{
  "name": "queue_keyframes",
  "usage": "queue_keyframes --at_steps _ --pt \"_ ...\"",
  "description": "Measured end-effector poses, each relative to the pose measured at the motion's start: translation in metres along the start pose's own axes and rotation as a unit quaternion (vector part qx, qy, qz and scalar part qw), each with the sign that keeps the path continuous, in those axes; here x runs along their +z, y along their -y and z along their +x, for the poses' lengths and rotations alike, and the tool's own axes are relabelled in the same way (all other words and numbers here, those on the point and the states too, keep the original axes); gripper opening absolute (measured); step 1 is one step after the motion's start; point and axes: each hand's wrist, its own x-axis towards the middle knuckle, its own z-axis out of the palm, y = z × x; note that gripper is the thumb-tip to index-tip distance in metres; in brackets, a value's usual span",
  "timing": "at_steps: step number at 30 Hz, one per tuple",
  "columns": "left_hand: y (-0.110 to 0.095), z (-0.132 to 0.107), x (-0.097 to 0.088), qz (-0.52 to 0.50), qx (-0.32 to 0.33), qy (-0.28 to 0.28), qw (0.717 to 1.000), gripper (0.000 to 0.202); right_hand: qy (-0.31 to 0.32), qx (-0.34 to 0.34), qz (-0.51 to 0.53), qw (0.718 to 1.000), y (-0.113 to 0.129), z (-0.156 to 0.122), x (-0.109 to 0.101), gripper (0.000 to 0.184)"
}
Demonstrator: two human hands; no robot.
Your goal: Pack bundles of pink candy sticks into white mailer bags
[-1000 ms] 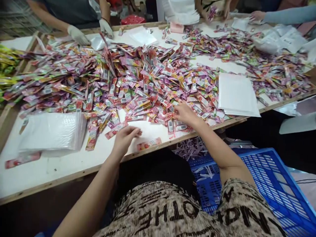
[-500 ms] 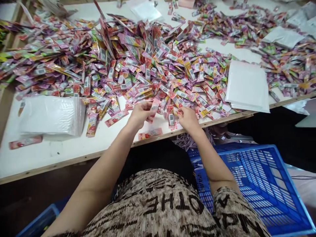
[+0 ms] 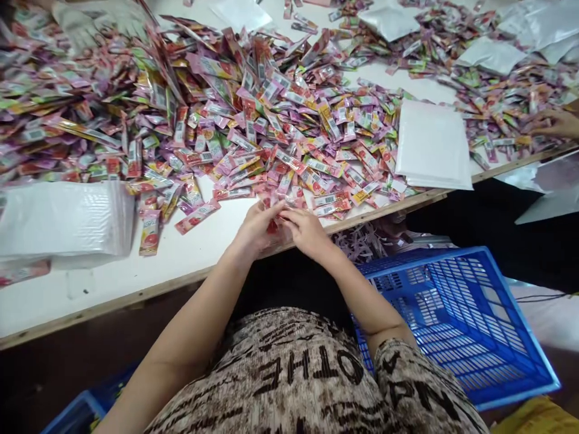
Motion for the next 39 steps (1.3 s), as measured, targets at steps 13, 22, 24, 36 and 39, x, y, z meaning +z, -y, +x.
queue_keyframes --at_steps 13,22,24,36,39 --pt "-0.026 -0.035 -0.077 0.266 -0.131 0.085 0.951 0.031 0.059 0.029 -0.335 0.94 -0.064 0.021 -0.069 0.007" --pt "-0.028 -0.017 -0.063 0.192 0.102 -0.087 0.972 0.033 0.047 0.057 -0.373 0.925 -0.066 0.025 -0.078 0.01" --pt "-0.026 -0.027 -0.057 0.143 0.095 -0.067 0.983 0.036 -0.022 0.08 -0.316 0.945 -0.055 0.025 -0.076 0.011" --pt "-0.004 -0.037 -0.048 0.051 0.178 -0.157 0.97 0.038 0.048 0.029 0.181 0.982 0.038 0.015 0.071 0.048" --pt "-0.005 -0.041 -0.061 0.096 0.206 -0.176 0.958 0.039 0.026 0.038 0.229 0.972 0.038 0.013 0.079 0.033"
